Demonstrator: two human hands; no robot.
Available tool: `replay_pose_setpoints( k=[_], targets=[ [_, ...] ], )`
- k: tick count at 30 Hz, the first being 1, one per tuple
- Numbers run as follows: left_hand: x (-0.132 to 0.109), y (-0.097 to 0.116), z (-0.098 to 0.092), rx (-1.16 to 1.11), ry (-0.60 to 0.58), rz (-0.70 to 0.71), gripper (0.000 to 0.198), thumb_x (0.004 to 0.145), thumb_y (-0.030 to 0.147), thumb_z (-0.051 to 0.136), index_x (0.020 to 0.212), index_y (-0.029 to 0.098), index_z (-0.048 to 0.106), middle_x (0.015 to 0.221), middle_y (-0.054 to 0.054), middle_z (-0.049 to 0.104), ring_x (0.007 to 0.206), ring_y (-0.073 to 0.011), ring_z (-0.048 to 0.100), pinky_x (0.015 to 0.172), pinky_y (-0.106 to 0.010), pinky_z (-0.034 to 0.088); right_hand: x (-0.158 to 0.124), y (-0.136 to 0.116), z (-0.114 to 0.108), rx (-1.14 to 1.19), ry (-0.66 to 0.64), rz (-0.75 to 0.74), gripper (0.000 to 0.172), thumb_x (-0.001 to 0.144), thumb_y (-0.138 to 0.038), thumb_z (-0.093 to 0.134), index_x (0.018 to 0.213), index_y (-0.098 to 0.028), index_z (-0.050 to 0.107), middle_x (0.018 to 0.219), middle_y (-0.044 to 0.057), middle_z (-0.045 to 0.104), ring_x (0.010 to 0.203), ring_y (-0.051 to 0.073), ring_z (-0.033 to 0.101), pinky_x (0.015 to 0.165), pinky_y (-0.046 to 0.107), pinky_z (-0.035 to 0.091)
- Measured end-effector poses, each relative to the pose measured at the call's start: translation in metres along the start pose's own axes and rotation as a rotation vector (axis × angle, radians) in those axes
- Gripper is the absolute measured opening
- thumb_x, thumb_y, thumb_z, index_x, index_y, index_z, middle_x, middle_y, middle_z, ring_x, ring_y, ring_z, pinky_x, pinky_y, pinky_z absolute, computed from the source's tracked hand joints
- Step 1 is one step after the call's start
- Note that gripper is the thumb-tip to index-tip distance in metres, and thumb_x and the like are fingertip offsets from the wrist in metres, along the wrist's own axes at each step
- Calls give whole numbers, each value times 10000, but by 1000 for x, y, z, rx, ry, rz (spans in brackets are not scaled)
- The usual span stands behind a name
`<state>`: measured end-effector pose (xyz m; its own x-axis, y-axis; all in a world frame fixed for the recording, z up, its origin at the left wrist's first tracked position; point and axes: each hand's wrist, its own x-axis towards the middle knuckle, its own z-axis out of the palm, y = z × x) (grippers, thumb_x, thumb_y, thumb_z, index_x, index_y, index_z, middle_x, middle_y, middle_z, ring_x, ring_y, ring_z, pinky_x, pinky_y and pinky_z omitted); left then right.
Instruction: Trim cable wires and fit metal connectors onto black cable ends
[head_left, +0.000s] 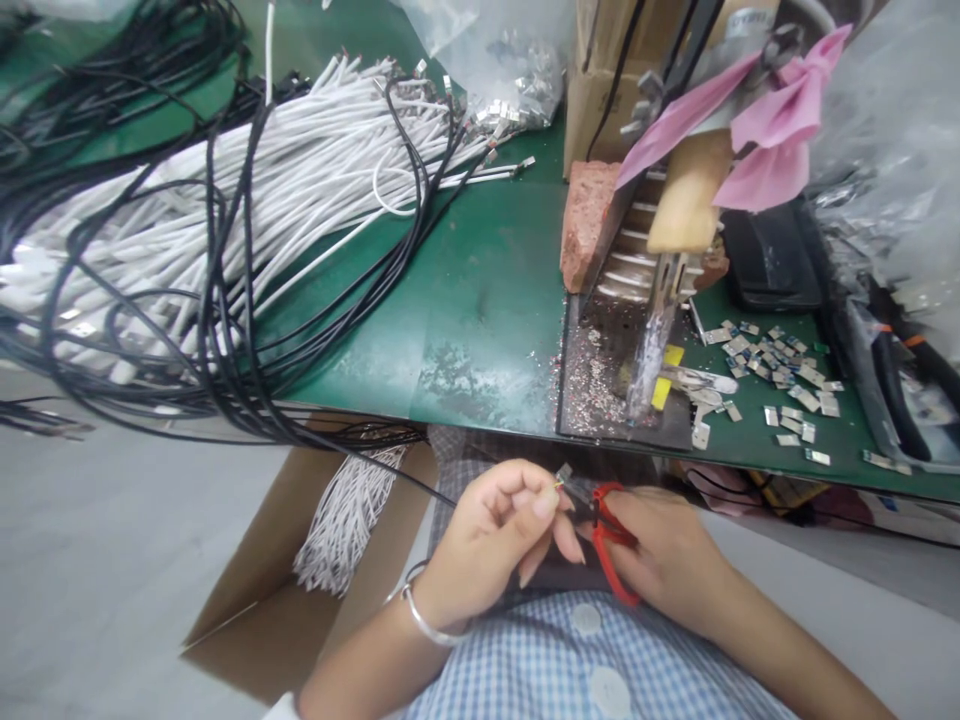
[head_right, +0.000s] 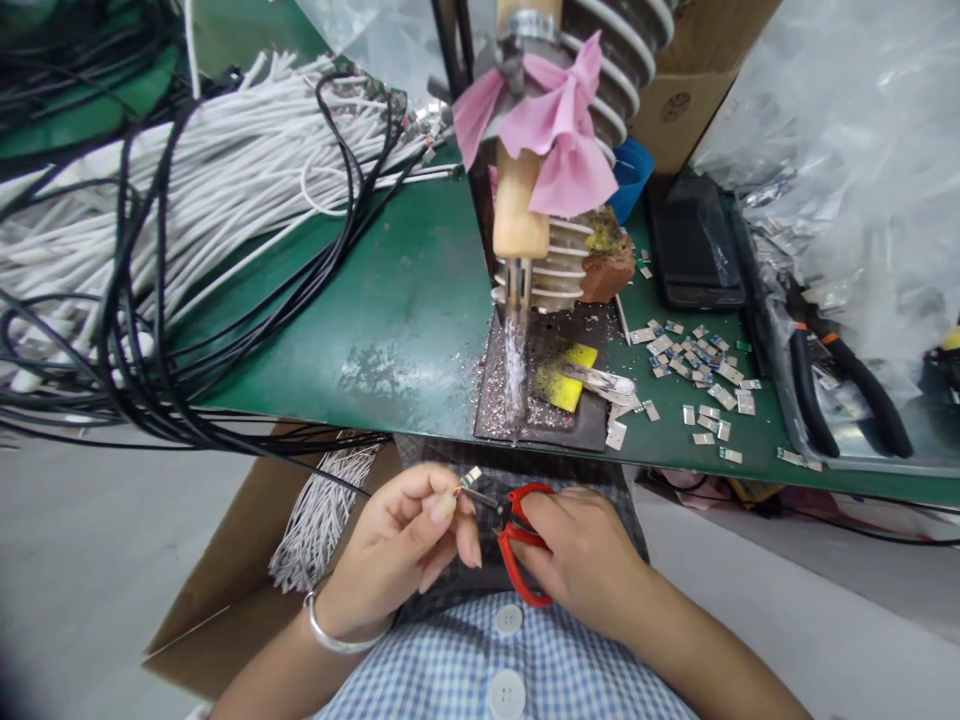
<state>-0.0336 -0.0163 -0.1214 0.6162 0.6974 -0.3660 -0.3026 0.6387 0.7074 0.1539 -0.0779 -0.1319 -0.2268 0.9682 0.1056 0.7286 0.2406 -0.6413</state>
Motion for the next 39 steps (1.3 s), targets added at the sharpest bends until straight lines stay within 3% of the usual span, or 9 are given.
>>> replay_pose_setpoints(
  k=[3,7,10,19,24,32,39],
  targets=[
    [0,-2,1,-68,8,-23,297,856,427,721,827,138,660,571,-32,698,337,-18,305,349,-144,140,0,-8,13,148,6,51,243,916,-185,442,678,-204,484,521,-22,554,441,103,494,457,208,349],
    [-1,-9,2,-133,36,106,240,850,388,737,851,155,680,610,-29,719,347,-13,302,355,-130,160,0,-18,28,472,34,257,249,924,-269,517,685,-208,477,502,-57,522,410,77,459,397,171,330],
    [-1,-14,1,-140,36,143,210,893,362,693,880,153,678,627,-29,728,340,-2,243,355,-123,162,-1,-19,30,538,86,339,200,930,-296,541,755,-200,536,543,-48,571,430,82,494,416,172,370],
    [-2,-16,-1,-116,-29,96,219,933,376,636,911,164,682,658,-36,749,341,-19,287,330,-128,160,2,-8,-7,85,103,-9,268,899,-270,547,669,-224,418,504,-68,418,442,94,389,455,220,302],
    [-2,-15,2,-72,-69,128,181,953,342,613,927,178,685,673,-29,755,346,-14,270,333,-120,158,7,-1,-21,-138,41,-83,371,983,-285,436,617,-221,434,488,-50,455,443,115,408,481,246,308],
    [-4,-10,2,81,-30,146,198,953,345,615,933,169,704,652,-30,742,369,-16,329,357,-116,224,5,1,-29,-233,38,-160,510,1064,-341,251,648,-211,515,512,-20,572,448,128,494,513,252,344],
    [-2,-2,6,202,33,144,247,933,380,639,893,152,722,620,-30,734,445,-52,494,515,-168,416,2,4,-33,-301,10,-152,498,1065,-337,235,678,-217,526,533,-18,603,454,144,521,527,273,348]
  ],
)
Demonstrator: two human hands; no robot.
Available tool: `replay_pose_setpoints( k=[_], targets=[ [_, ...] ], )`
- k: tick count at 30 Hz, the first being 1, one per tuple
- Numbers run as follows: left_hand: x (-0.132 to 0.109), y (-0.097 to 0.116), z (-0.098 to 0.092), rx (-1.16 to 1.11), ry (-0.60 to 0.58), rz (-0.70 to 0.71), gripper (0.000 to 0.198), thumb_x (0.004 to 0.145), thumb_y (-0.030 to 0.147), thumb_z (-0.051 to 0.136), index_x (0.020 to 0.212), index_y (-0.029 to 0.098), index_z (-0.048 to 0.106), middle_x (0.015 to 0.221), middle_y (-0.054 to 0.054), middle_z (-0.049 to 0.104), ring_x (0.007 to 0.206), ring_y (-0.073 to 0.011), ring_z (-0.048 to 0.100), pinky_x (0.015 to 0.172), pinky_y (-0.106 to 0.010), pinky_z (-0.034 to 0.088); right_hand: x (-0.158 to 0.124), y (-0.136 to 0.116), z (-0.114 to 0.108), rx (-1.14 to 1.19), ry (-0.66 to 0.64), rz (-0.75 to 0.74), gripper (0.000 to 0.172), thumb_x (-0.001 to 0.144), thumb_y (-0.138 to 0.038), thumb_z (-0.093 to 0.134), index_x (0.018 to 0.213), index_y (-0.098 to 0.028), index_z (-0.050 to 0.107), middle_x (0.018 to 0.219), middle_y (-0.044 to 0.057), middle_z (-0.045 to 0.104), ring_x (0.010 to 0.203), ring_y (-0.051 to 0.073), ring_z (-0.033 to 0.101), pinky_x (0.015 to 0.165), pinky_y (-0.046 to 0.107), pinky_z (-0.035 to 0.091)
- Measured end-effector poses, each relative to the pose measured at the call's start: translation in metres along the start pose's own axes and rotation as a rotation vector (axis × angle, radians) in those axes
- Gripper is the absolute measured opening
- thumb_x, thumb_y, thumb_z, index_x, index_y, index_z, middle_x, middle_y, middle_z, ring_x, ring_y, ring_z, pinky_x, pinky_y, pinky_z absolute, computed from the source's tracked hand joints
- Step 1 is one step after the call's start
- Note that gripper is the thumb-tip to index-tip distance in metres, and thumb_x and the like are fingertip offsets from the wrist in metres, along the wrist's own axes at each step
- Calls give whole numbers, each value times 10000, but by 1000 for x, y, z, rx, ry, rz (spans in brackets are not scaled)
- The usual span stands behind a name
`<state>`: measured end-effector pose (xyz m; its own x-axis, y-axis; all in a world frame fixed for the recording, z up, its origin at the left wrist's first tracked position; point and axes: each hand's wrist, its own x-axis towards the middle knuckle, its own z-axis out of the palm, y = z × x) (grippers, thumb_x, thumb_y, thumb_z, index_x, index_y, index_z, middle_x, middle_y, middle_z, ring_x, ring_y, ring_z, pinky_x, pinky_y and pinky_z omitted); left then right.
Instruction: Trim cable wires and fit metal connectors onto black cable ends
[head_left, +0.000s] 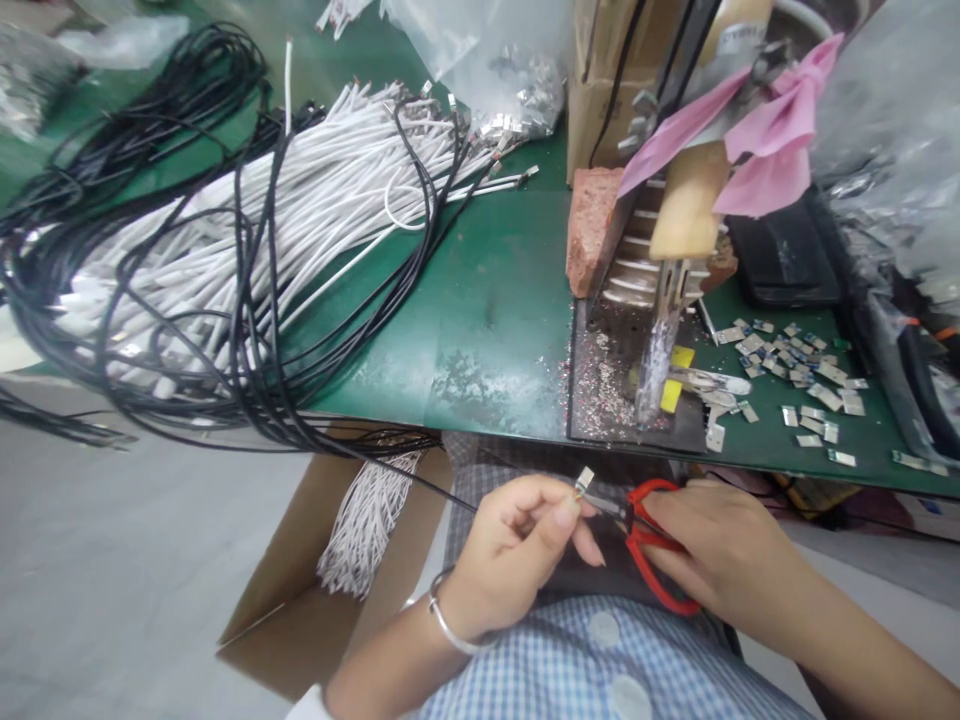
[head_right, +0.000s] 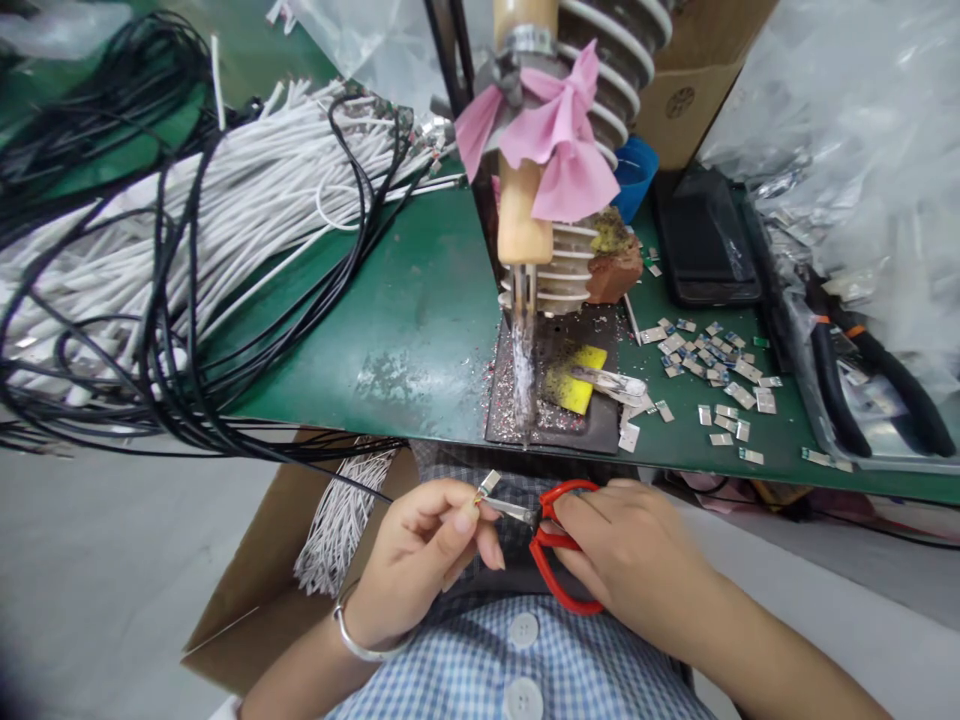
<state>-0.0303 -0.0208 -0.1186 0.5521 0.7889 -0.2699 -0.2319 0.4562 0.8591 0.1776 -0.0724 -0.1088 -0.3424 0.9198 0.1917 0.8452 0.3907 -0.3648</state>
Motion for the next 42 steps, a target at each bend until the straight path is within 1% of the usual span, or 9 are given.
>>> replay_pose_setpoints(
  k=[5,11,15,18,23,28,30,36,42],
  targets=[
    [1,1,0,11,-6,-13,233,934,375,641,884,165,728,627,-25,736,504,-59,546,600,-177,461,2,0,1,22,5,-7,512,1065,-334,234,661,-215,525,508,-19,592,434,139,521,509,272,349],
    [0,-1,-1,-64,-23,-47,212,936,358,639,918,164,723,641,-27,740,368,-8,380,378,-104,285,3,-1,4,39,33,4,506,1058,-314,246,658,-210,539,504,-7,590,433,143,521,498,267,356],
    [2,-6,-4,-150,-63,-41,195,942,341,631,929,163,709,687,-39,759,370,-16,462,367,-90,334,2,-5,8,124,30,39,453,1033,-270,311,641,-205,528,499,-7,579,425,124,510,487,244,353],
    [3,-11,-5,-246,-113,-5,180,939,332,636,929,162,694,727,-51,778,382,-32,508,366,-92,370,2,-14,19,299,13,120,386,994,-234,378,629,-204,501,484,-25,543,417,100,476,455,218,330],
    [4,-14,-2,-327,-91,56,161,941,311,638,895,162,678,735,-50,783,355,-8,428,346,-71,305,3,-35,40,691,4,342,368,941,-279,501,591,-209,408,466,-63,445,400,65,383,399,179,288],
    [4,-17,0,-293,-63,108,128,955,286,619,967,190,703,752,-36,785,364,-2,409,349,-64,293,1,-44,48,886,113,558,309,937,-339,524,663,-201,482,493,-56,501,410,75,432,393,171,356],
    [3,-19,-1,-285,-66,92,140,966,288,602,963,190,703,732,-31,782,355,-3,401,340,-63,284,-3,-42,47,847,135,535,269,925,-290,539,676,-201,488,497,-55,514,407,77,444,396,176,361],
    [1,-18,-1,-231,-54,35,200,955,344,611,932,167,701,683,-39,772,353,-20,429,329,-82,292,-5,-23,31,487,142,258,207,872,-209,549,667,-197,519,504,-40,525,423,89,454,435,200,351],
    [0,-14,-1,-172,-52,9,239,938,373,629,913,147,703,654,-51,753,339,-20,409,332,-105,286,6,-6,7,170,80,96,284,878,-126,430,613,-217,479,465,-42,498,413,108,438,448,228,305]
  ],
)
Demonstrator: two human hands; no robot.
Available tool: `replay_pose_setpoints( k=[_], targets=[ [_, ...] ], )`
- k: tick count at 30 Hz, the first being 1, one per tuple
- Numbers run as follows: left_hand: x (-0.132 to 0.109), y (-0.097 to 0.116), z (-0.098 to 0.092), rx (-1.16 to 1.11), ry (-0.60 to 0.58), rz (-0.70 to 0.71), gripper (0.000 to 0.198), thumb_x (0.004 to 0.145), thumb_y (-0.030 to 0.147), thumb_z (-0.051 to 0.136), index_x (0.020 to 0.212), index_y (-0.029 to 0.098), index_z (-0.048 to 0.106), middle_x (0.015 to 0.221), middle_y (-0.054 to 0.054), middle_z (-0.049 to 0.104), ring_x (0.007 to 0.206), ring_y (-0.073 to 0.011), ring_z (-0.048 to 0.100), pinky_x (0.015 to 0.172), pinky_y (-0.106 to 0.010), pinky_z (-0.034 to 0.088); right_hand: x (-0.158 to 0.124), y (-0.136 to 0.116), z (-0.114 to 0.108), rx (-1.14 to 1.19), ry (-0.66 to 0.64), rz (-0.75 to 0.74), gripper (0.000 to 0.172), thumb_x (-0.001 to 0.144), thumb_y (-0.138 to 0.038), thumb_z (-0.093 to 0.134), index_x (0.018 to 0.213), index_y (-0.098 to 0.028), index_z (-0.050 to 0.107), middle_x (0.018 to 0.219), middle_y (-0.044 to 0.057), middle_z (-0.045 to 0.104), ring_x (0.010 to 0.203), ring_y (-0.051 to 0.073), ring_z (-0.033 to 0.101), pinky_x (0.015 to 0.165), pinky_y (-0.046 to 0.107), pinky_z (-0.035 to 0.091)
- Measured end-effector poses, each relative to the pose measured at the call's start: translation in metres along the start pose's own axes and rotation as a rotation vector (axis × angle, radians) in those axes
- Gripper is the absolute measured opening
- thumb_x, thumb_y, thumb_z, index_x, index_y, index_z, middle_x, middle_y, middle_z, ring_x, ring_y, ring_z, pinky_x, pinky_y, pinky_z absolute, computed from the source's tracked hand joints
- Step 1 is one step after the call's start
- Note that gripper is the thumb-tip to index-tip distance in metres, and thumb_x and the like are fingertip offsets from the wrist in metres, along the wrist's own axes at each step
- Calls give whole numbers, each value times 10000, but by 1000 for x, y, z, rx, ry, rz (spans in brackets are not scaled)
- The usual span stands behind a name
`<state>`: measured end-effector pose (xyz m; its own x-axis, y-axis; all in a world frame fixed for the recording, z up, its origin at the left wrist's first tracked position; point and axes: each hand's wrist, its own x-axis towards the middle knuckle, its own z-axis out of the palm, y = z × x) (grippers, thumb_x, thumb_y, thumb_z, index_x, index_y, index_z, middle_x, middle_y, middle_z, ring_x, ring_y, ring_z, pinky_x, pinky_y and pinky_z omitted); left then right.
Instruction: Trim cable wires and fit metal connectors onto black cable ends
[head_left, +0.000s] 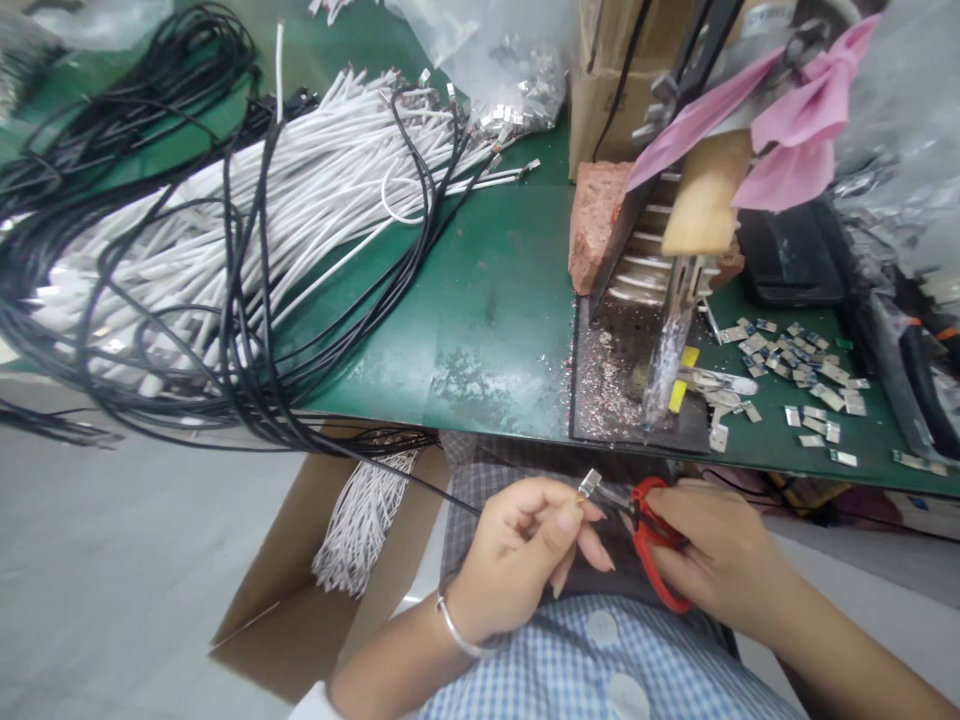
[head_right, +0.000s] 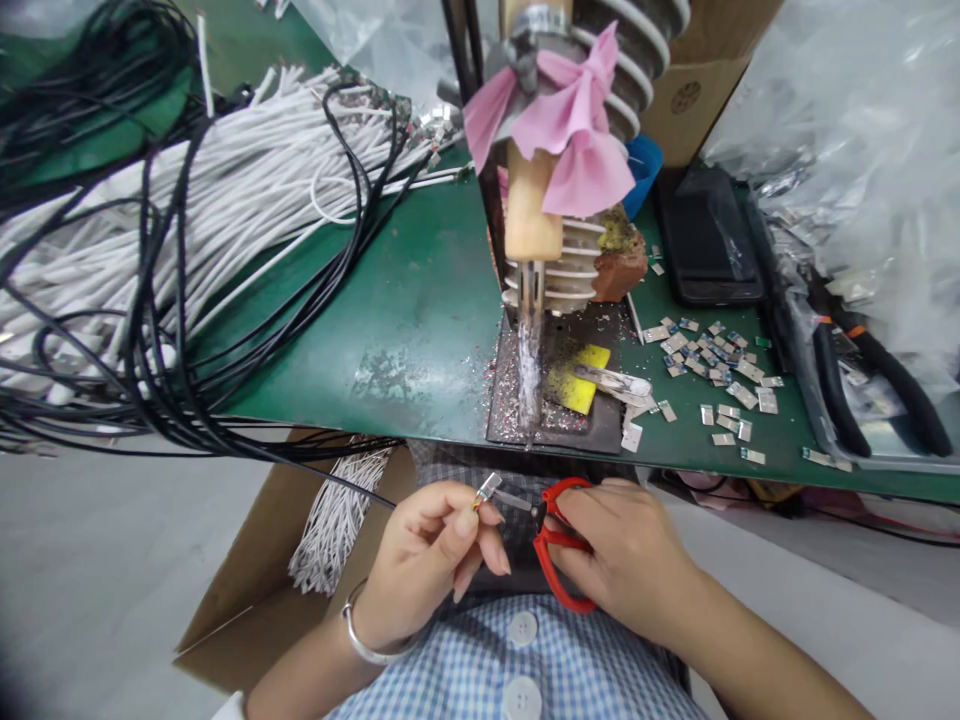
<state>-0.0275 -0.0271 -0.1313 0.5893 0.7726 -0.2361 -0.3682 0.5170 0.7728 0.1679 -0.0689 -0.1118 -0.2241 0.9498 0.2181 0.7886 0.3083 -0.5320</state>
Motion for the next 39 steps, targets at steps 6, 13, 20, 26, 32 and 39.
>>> replay_pose_setpoints(
  k=[6,13,20,26,32,39],
  targets=[
    [-2,7,1,128,35,-74,338,914,445,636,884,115,699,546,-31,670,351,-32,386,344,-127,283,-1,8,-7,-89,-59,-104,314,953,-151,397,674,-209,529,513,-23,575,440,124,500,506,249,342],
    [-4,9,0,165,38,-119,374,915,479,617,870,119,707,507,-14,627,356,-38,357,350,-144,259,-3,11,-7,-110,-61,-140,401,1032,-248,323,684,-212,518,519,-33,555,443,122,497,518,255,343],
    [-4,11,1,208,31,-138,397,910,499,613,854,117,707,503,-16,623,358,-41,350,356,-148,260,-2,13,-12,-97,-113,-147,353,1004,-207,359,691,-205,522,523,-33,550,457,124,496,528,265,332],
    [-6,10,0,239,16,-121,397,923,491,597,863,115,711,511,-20,628,362,-45,356,371,-157,272,-3,15,-12,-54,-131,-158,318,996,-210,373,718,-204,527,538,-32,564,463,122,491,529,263,326],
    [-4,13,-1,383,-21,-11,385,958,447,557,863,111,722,523,-33,645,375,-56,379,421,-183,336,-6,15,-12,-51,-146,-143,364,1028,-266,335,708,-213,499,533,-35,565,464,122,497,533,254,340],
    [-3,17,0,550,-74,110,309,973,325,548,810,119,710,556,-50,677,501,-110,575,536,-198,447,-5,13,-15,-58,-159,-143,359,1015,-230,349,698,-208,517,525,-32,573,450,118,498,516,251,335]
  ],
)
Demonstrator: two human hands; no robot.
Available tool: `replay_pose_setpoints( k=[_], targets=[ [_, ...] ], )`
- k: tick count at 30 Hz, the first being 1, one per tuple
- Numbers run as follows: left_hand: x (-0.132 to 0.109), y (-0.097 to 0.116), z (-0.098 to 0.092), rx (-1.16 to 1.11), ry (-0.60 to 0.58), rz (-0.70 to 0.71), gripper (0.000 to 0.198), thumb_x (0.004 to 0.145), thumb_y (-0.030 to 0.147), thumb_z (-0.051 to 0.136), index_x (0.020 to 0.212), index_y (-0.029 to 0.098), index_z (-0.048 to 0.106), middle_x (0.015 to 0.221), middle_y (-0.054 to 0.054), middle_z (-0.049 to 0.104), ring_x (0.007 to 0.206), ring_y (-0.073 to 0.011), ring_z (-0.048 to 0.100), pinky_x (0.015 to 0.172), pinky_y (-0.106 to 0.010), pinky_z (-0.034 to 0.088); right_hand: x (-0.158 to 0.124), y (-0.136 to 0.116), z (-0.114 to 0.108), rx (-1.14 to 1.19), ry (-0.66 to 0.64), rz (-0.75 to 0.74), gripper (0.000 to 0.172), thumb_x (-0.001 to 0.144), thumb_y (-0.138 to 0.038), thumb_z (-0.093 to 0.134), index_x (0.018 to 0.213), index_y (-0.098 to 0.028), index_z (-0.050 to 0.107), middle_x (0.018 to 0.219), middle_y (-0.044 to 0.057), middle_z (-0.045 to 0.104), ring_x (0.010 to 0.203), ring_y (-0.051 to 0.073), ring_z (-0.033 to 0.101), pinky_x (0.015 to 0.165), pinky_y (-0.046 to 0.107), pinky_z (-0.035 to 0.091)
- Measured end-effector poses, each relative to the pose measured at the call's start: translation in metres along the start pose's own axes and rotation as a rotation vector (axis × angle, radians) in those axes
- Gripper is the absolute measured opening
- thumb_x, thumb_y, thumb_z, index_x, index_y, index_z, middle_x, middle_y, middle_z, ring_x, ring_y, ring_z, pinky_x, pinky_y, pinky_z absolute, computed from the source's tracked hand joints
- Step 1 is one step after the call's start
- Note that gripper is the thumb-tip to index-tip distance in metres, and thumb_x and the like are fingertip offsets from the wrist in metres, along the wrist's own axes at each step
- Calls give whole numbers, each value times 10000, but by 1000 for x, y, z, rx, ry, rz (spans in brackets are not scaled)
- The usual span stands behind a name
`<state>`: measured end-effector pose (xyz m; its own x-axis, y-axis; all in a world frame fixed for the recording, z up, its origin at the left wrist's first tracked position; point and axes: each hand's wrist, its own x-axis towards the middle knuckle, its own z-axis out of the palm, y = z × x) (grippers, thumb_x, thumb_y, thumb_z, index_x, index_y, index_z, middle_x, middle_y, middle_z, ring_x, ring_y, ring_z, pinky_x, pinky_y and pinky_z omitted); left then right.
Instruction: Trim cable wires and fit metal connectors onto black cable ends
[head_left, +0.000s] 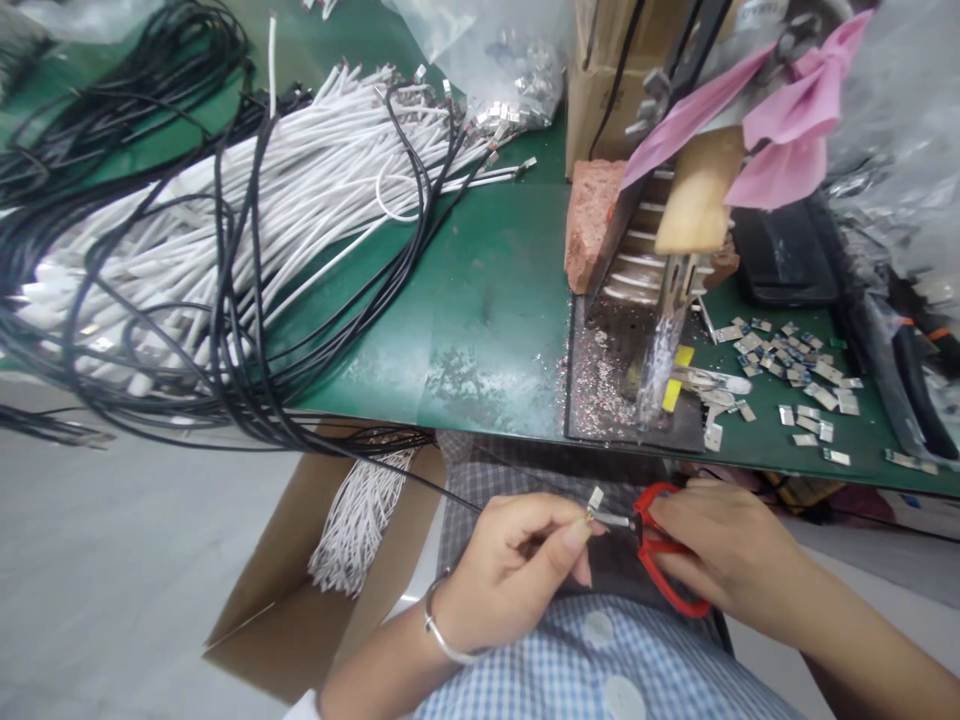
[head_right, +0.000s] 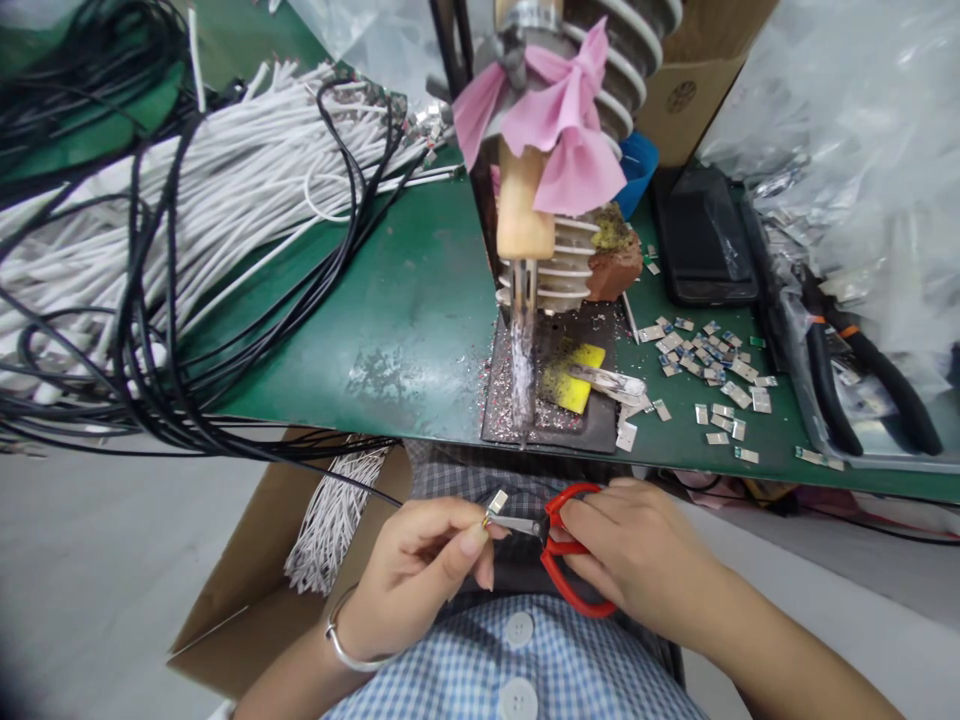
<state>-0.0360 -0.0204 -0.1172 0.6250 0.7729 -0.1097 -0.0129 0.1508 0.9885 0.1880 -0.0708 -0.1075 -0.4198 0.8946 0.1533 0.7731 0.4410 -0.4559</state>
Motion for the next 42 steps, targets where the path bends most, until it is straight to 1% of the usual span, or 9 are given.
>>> replay_pose_setpoints(
  k=[5,11,16,28,31,33,36,38,42],
  targets=[
    [0,-1,1,21,18,-4,319,977,354,539,813,126,691,574,-48,680,513,-115,572,525,-204,422,2,-1,-4,24,-14,12,323,987,-196,367,711,-203,535,528,-31,579,456,116,515,510,239,348],
    [1,-4,1,-12,-15,-16,362,985,418,513,821,133,665,570,-38,665,519,-111,549,561,-218,437,0,-2,-4,91,-101,48,286,918,-167,401,645,-211,474,494,-45,500,422,109,437,470,232,316],
    [0,-6,3,-36,2,-40,354,980,441,514,845,141,645,578,-31,657,517,-112,549,567,-223,448,0,0,-2,112,-114,62,255,896,-171,423,647,-214,455,505,-47,485,439,111,439,475,233,307],
    [2,-4,2,-19,-7,-13,288,993,344,523,852,125,646,587,-32,669,481,-75,493,507,-180,393,-4,4,2,-36,-27,-9,404,1030,-244,294,702,-195,523,514,-13,579,438,128,505,507,255,349],
    [1,-4,3,-91,0,-56,278,983,351,545,870,121,653,608,-43,684,464,-66,478,456,-159,366,-3,4,3,-46,26,-3,427,1041,-252,292,681,-197,516,507,-20,572,436,121,501,511,252,352],
    [1,-6,3,-216,-17,-125,258,971,362,568,905,127,653,623,-42,697,416,-49,434,405,-141,334,-3,2,5,-28,63,10,414,1033,-239,314,676,-197,518,507,-24,567,433,117,492,507,248,352],
    [2,-12,4,-467,-77,-215,247,947,385,608,905,144,640,623,-30,710,354,-27,369,350,-120,282,-2,-5,17,76,107,69,362,990,-202,367,655,-202,505,503,-27,541,435,112,464,485,236,340],
    [3,-15,6,-588,-86,-232,260,923,404,643,883,147,638,629,-28,716,335,-15,337,333,-114,247,-3,-14,30,240,128,168,314,942,-190,434,631,-206,477,497,-38,506,433,99,430,455,219,314],
    [5,-17,11,-640,19,-219,308,861,442,713,856,138,661,627,-29,711,361,-16,376,373,-121,264,-2,-34,58,623,160,388,300,871,-208,558,602,-205,425,479,-74,442,408,60,382,399,168,281]
  ],
)
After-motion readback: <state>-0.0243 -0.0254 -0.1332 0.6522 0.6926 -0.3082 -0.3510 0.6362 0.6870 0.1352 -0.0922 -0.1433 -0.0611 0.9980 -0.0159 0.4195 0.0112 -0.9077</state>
